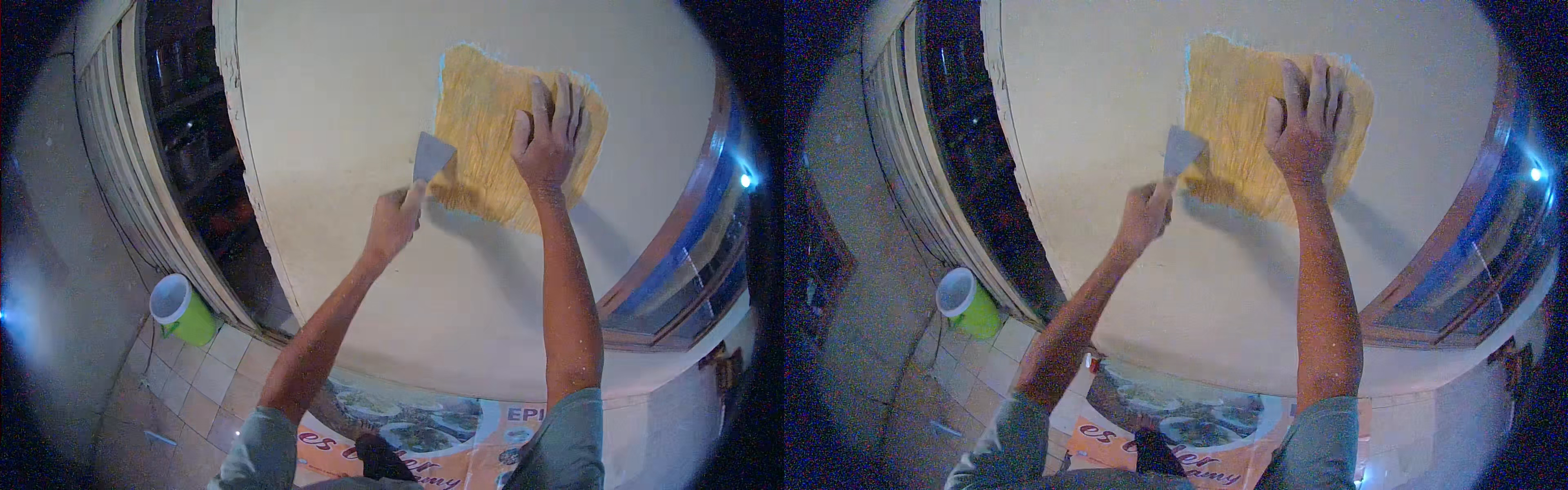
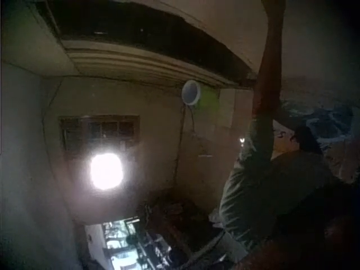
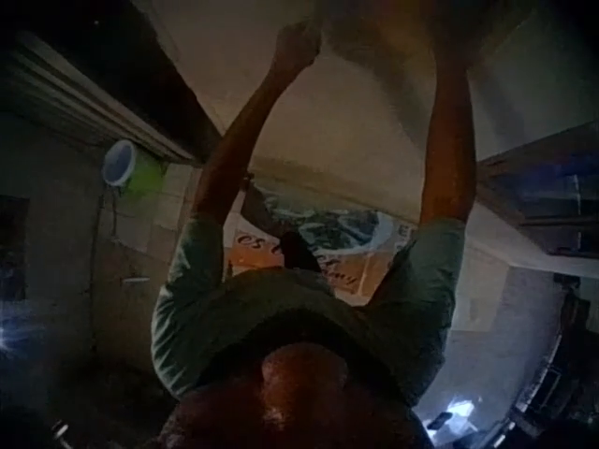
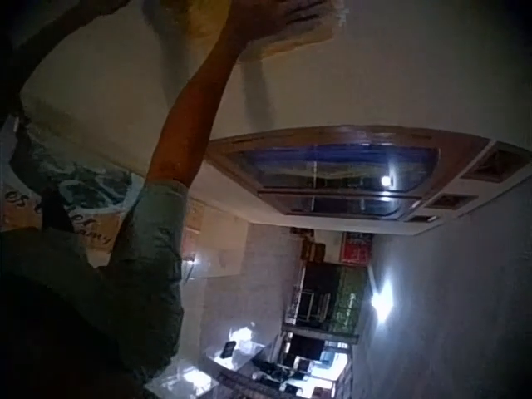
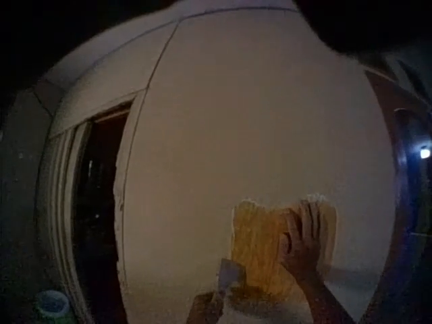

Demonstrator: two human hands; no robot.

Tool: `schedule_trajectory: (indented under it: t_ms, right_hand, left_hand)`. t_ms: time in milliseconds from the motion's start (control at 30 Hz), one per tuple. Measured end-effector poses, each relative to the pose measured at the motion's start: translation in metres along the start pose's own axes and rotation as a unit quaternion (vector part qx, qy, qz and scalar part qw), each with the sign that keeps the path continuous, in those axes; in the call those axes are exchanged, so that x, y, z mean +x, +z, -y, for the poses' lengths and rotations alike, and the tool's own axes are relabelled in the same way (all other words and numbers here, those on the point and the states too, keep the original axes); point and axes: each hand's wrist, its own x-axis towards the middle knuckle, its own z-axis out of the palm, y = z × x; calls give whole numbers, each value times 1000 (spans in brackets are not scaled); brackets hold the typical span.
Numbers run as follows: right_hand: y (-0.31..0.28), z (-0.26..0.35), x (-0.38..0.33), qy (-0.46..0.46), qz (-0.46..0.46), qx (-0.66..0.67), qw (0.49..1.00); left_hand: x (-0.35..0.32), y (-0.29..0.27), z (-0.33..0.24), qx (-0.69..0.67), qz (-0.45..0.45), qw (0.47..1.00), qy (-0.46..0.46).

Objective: Scraping a patch of yellow filler or old paint from a white wall using a putty knife.

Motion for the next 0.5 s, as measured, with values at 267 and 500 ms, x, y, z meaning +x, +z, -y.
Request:
schedule_trajectory:
  t_ms: [267, 500]
  right_hand:
    - [-2, 2, 1, 16, 5, 4, 1000]
    - [-5, -2, -6, 48, 14, 46, 998]
  left_hand:
    - [-55, 4, 85, -65, -12, 991, -113]
    - [1, 6, 31, -65, 31, 997, -13]
